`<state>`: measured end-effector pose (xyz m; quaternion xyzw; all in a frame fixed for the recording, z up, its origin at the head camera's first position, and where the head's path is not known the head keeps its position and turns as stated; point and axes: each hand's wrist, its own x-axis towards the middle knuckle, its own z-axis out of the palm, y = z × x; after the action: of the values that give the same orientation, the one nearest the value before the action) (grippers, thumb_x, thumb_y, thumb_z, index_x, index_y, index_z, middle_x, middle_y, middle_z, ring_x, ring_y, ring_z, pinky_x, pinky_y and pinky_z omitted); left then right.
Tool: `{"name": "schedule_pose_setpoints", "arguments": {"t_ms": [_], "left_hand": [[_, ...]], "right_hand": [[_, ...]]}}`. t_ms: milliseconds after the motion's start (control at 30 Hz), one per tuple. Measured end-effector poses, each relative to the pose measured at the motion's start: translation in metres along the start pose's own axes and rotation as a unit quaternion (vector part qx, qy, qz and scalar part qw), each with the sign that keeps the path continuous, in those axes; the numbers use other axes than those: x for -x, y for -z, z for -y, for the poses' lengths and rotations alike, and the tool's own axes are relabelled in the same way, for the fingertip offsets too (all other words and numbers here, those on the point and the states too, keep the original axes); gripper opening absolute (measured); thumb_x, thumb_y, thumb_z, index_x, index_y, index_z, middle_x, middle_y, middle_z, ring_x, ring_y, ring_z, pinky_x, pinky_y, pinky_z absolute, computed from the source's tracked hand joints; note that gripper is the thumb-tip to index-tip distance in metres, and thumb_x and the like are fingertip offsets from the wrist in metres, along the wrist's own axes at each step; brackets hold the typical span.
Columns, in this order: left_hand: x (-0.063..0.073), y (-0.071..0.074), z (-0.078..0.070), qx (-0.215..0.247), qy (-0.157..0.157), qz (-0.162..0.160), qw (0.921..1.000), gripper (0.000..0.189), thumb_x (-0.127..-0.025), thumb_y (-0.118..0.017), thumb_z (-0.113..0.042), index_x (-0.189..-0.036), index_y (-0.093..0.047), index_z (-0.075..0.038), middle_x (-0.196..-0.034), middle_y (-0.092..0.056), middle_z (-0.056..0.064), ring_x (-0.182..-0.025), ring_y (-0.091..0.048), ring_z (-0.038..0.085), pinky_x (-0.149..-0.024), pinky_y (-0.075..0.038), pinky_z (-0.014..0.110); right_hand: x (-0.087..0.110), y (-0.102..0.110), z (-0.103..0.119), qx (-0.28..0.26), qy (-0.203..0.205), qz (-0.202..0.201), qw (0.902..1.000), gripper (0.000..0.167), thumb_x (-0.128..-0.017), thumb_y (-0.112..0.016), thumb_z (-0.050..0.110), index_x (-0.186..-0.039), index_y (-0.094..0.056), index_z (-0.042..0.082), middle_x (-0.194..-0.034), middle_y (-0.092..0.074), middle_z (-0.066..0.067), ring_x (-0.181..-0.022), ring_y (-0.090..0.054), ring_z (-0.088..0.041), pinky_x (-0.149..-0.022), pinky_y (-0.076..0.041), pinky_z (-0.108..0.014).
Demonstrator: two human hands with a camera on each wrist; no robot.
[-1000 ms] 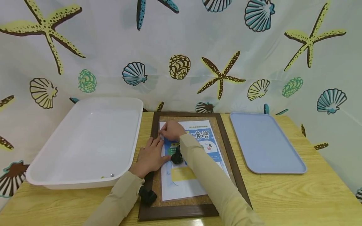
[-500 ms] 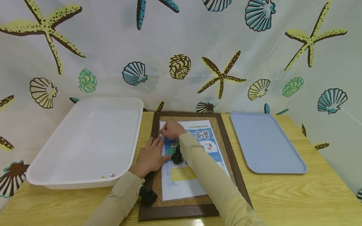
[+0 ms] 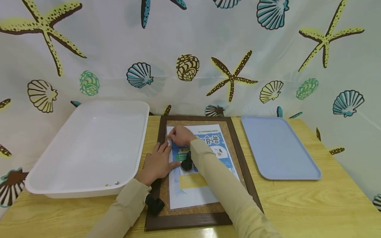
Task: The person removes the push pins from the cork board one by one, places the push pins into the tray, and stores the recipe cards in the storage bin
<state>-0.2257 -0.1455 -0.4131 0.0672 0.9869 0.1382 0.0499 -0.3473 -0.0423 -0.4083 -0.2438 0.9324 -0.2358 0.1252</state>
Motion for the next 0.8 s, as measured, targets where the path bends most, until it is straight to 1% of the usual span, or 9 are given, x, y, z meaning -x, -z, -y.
{"name": "schedule_pose_setpoints", "arguments": {"t_ms": [100,200,267,367,633,800], "left_hand": [[0.0002,0.0014,0.0005,0.001,0.002,0.003,1.0000,0.077,-0.092,-0.059,-0.047,-0.146,-0.036,0.002,-0.157,-0.026,0.019,-0.144,-0.018,0.044,-0.103,-0.031,0.068],[0.0003,0.0017,0.0005,0.002,0.004,0.007,1.0000,0.077,-0.093,-0.058,-0.047,-0.147,-0.035,0.002,-0.157,-0.025,0.019,-0.144,-0.017,0.044,-0.103,-0.030,0.068],[0.0003,0.0019,0.0003,0.002,0.005,0.007,1.0000,0.077,-0.093,-0.058,-0.048,-0.147,-0.035,0.002,-0.157,-0.025,0.019,-0.144,-0.017,0.044,-0.103,-0.030,0.068],[0.0002,0.0011,0.0000,0.004,0.006,0.007,1.0000,0.077,-0.092,-0.059,-0.048,-0.147,-0.035,0.002,-0.157,-0.025,0.019,-0.145,-0.017,0.044,-0.103,-0.029,0.068],[0.0006,-0.0005,-0.0024,0.007,0.004,0.007,0.9999,0.077,-0.092,-0.059,-0.047,-0.146,-0.036,0.002,-0.156,-0.027,0.019,-0.144,-0.018,0.044,-0.103,-0.030,0.068],[0.0004,0.0000,-0.0002,0.001,0.003,-0.002,1.0000,0.077,-0.092,-0.059,-0.047,-0.146,-0.036,0.002,-0.156,-0.028,0.020,-0.144,-0.019,0.044,-0.102,-0.031,0.068]], "right_hand": [[-0.0005,0.0005,0.0009,0.000,0.001,-0.002,1.0000,0.026,-0.099,-0.054,0.027,-0.105,-0.072,0.008,-0.105,-0.070,-0.005,-0.085,-0.060,-0.014,-0.083,-0.048,-0.027],[-0.0006,0.0002,0.0005,-0.010,-0.002,0.001,1.0000,0.026,-0.099,-0.054,0.026,-0.105,-0.072,0.008,-0.104,-0.071,-0.005,-0.081,-0.059,-0.014,-0.078,-0.047,-0.025],[-0.0010,-0.0002,-0.0002,-0.016,-0.007,0.001,0.9999,0.026,-0.099,-0.054,0.027,-0.104,-0.072,0.009,-0.102,-0.070,-0.004,-0.076,-0.056,-0.012,-0.073,-0.044,-0.024],[-0.0011,-0.0007,-0.0016,-0.022,-0.008,-0.001,0.9997,0.026,-0.099,-0.055,0.027,-0.103,-0.072,0.008,-0.100,-0.070,-0.004,-0.072,-0.054,-0.011,-0.070,-0.043,-0.023],[0.0003,-0.0001,-0.0069,-0.019,0.003,-0.008,0.9998,0.024,-0.097,-0.058,0.027,-0.098,-0.074,0.009,-0.094,-0.070,-0.003,-0.072,-0.054,-0.011,-0.068,-0.042,-0.022],[0.0008,0.0019,-0.0061,-0.020,0.018,-0.009,0.9996,0.023,-0.096,-0.059,0.026,-0.096,-0.073,0.007,-0.092,-0.069,-0.005,-0.073,-0.053,-0.010,-0.069,-0.042,-0.021]]}}
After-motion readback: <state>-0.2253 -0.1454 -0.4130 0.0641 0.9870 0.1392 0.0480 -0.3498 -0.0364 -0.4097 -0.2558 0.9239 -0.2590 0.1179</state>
